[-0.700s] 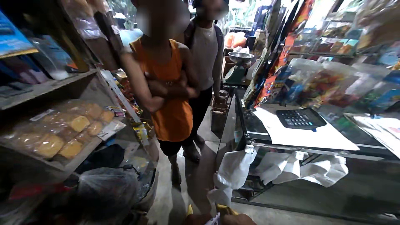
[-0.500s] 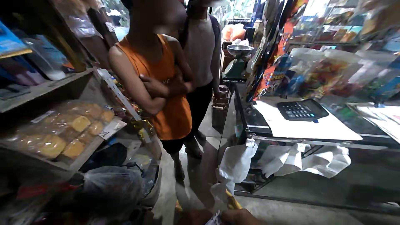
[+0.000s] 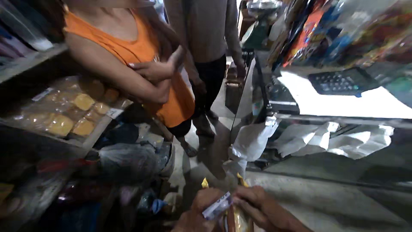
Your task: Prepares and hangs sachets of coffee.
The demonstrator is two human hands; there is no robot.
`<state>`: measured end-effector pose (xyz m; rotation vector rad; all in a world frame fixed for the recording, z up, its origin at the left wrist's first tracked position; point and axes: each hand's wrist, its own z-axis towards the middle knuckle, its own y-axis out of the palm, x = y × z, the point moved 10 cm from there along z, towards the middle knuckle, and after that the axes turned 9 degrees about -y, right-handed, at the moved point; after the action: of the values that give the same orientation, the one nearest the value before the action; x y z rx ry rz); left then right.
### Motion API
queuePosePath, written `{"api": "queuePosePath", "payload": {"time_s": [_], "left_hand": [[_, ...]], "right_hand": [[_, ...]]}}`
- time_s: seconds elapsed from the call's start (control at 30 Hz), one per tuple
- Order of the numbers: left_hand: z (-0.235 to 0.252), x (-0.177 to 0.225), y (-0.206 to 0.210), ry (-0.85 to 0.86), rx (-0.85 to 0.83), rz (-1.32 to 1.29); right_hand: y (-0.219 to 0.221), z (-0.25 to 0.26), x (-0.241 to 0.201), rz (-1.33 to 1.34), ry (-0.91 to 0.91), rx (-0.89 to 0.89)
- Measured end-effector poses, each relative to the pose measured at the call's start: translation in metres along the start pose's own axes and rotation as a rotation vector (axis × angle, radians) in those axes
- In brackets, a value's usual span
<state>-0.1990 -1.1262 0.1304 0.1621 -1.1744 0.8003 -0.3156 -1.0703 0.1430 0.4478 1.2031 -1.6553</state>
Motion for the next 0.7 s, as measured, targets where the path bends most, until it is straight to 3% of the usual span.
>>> {"api": "queuePosePath", "payload": {"time_s": [0.3, 0.37, 0.43, 0.53, 0.6, 0.7], "left_hand": [[-0.012, -0.019, 0.013, -0.137, 0.19, -0.108], [-0.009, -0.02, 0.011, -0.153, 0.144, -0.112], [-0.004, -0.02, 0.01, -0.176, 0.031, -0.121], [-0.006, -0.028, 0.005, -0.241, -0.12, -0.111], [-0.013, -0.038, 0.001, -0.278, -0.142, -0.062], [-0.021, -0.041, -0.001, -0.22, -0.046, 0.103]], "right_hand": [[0.006, -0.022, 0.026, 0.282, 0.152, 0.229], [0.006, -0.023, 0.03, 0.313, 0.188, 0.187], [0.006, -0.024, 0.037, 0.323, 0.246, 0.027], [0.004, -0.037, 0.045, 0.179, 0.271, -0.151], [0.0, -0.047, 0.047, 0.048, 0.231, -0.126], [-0.002, -0.053, 0.041, -0.096, 0.156, -0.014]]}}
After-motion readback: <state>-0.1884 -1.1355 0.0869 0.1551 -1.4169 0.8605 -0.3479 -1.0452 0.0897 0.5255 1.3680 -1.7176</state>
